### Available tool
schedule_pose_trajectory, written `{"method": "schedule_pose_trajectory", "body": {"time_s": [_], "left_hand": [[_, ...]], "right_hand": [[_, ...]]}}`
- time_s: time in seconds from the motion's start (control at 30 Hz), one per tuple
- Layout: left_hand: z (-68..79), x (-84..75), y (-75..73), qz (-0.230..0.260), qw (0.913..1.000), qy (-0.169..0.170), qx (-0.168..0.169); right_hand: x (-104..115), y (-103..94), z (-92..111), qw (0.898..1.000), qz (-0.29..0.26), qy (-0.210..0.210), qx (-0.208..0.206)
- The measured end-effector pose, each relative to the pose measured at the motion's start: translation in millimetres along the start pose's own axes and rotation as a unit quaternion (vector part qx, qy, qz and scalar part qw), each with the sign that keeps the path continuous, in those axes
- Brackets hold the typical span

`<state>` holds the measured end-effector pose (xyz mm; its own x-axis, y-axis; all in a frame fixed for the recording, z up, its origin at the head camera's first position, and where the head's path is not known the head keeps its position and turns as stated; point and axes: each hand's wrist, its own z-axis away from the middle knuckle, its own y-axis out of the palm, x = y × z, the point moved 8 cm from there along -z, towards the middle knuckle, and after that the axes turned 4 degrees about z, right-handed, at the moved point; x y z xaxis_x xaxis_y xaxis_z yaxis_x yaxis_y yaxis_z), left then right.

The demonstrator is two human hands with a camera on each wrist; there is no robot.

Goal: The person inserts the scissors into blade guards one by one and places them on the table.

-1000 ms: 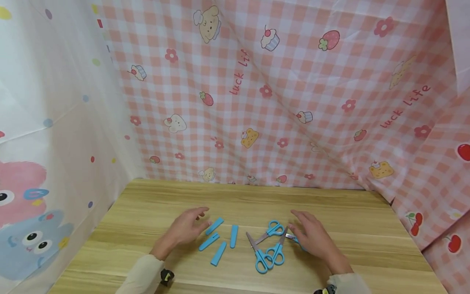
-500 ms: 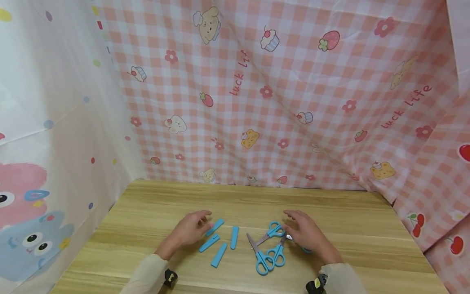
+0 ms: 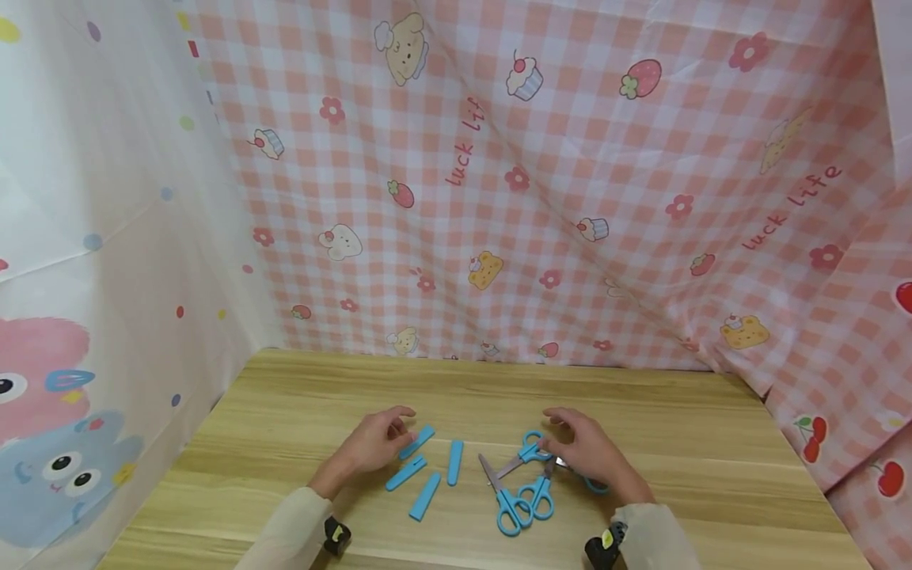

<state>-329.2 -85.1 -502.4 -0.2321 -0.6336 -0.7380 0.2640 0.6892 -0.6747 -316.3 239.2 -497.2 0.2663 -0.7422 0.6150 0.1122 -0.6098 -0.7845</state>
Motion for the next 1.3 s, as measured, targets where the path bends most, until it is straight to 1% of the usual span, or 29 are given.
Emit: {"method": "schedule_pose_trajectory", "body": {"time_s": [0.13, 0.23, 0.33, 0.53, 0.67, 0.7, 0.77, 0.93, 1.13, 1.3], "left_hand": [[-2.1, 0.9, 1.4, 0.011, 0.9999, -0.006, 0.006], [-2.9, 0.4, 1.4, 0.02, 0.9997, -0.009, 0.009], [-3.1, 0.1, 1.5, 0.024, 0.9996, -0.008, 0.011], [-4.6, 2.7, 0.4, 0.03, 0.9995, 0.0, 0.004], [-6.5, 5.6, 1.9, 0.037, 0.9993, -0.005, 0.004], [-7.0, 5.9, 2.4, 0.039, 0.9992, -0.004, 0.005], [-7.9, 7.9, 3.7, 0.047, 0.9987, -0.014, 0.007], [-10.0, 12.1, 4.2, 0.064, 0.9973, -0.035, 0.009], [-10.4, 13.1, 4.9, 0.064, 0.9972, -0.039, 0.01], [-11.4, 14.0, 4.4, 0.071, 0.9966, -0.041, 0.004]], "right_hand": [[-4, 3.5, -4, 0.999, -0.026, 0.023, 0.013], [-5, 6.4, -6, 0.998, -0.05, 0.032, 0.022], [-5, 9.1, -8, 0.997, -0.069, 0.032, 0.028], [-8, 14.1, -12, 0.993, -0.107, 0.031, 0.039], [-12, 17.5, -13, 0.99, -0.129, 0.035, 0.043], [-13, 18.1, -13, 0.99, -0.131, 0.038, 0.043], [-15, 19.4, -13, 0.988, -0.138, 0.048, 0.044], [-16, 22.7, -15, 0.986, -0.14, 0.063, 0.062], [-13, 26.2, -15, 0.985, -0.134, 0.05, 0.094], [-14, 29.0, -16, 0.983, -0.138, 0.053, 0.112]]}}
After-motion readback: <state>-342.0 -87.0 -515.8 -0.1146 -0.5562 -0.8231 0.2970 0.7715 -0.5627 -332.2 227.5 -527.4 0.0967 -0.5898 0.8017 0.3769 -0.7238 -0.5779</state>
